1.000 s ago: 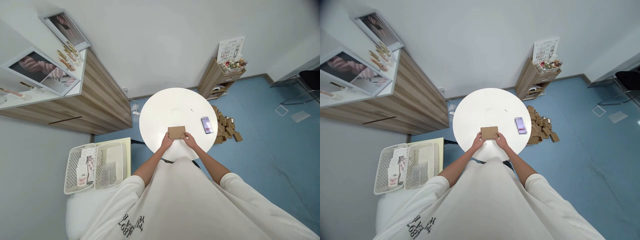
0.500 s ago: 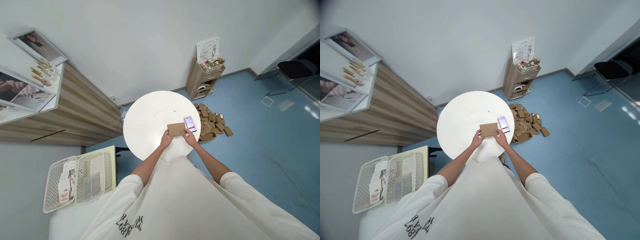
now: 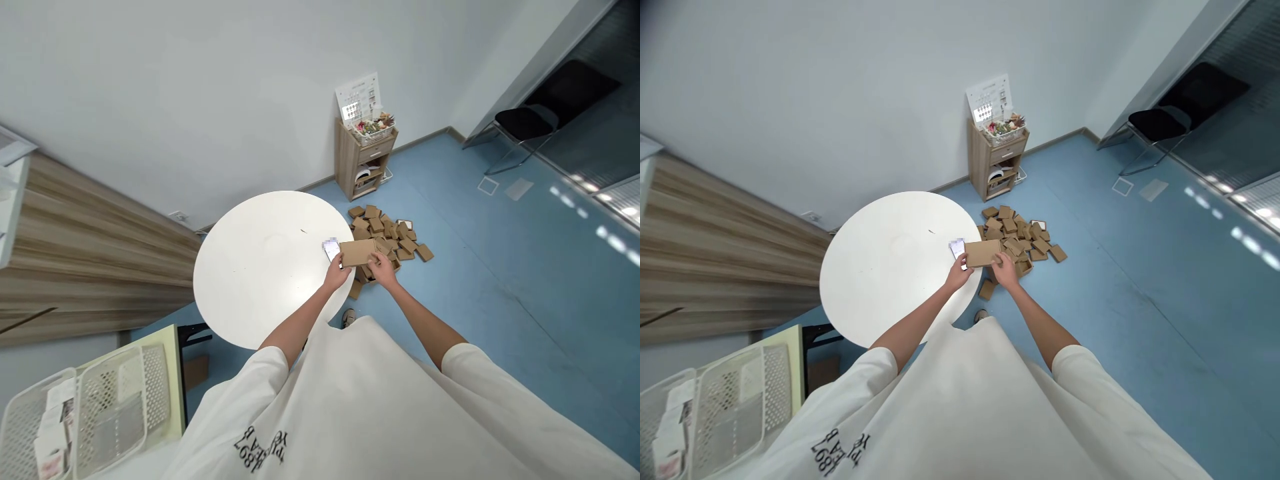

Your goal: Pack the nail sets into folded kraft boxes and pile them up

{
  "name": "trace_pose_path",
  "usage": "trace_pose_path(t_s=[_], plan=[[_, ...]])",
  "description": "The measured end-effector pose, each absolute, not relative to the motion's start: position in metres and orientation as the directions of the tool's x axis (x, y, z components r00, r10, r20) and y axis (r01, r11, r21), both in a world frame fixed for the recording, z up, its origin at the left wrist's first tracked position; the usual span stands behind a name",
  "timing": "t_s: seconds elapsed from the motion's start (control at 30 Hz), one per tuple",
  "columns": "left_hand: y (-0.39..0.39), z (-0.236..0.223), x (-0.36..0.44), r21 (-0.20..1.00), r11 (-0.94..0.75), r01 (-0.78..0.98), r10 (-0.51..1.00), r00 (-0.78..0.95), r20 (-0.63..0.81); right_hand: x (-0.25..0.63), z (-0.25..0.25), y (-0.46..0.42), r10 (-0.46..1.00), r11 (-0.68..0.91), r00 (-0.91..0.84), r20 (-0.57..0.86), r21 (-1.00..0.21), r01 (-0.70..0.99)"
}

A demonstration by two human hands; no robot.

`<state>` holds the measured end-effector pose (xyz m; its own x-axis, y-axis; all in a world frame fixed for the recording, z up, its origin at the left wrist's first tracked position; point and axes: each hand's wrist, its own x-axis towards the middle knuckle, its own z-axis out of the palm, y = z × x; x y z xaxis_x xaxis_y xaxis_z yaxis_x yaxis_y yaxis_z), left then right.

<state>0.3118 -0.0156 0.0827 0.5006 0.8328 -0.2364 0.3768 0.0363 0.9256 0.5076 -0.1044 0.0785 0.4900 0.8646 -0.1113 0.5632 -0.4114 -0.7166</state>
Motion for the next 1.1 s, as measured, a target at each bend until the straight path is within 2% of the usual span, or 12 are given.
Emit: trace_pose_path(t_s=[0.2,0.33,0.63,1.1], plan=[[-0.001,0.093,0.389,0.948,-0.032,0.317,0.729,0.656,-0.194,0.573,0.098,-0.108,0.77,-0.499,0.624,-0.133,-0.736,0.459],[0.008,0.097,0.419,0.918,-0.092,0.387,0.734,0.649,-0.2,0.602,0.102,-0.114,0.713,-0.547,0.684,-0.157,-0.734,0.402],[-0.005,0.088,0.409,0.879,-0.107,0.465,0.73,0.637,-0.248,0.594,0.076,-0.127,0.735,-0.608,0.587,-0.34,-0.714,0.347],[-0.001,0.088,0.362,0.858,-0.08,0.507,0.8,0.547,-0.248,0.543,0.075,-0.097,0.862,-0.463,0.396,-0.317,-0.811,0.358]])
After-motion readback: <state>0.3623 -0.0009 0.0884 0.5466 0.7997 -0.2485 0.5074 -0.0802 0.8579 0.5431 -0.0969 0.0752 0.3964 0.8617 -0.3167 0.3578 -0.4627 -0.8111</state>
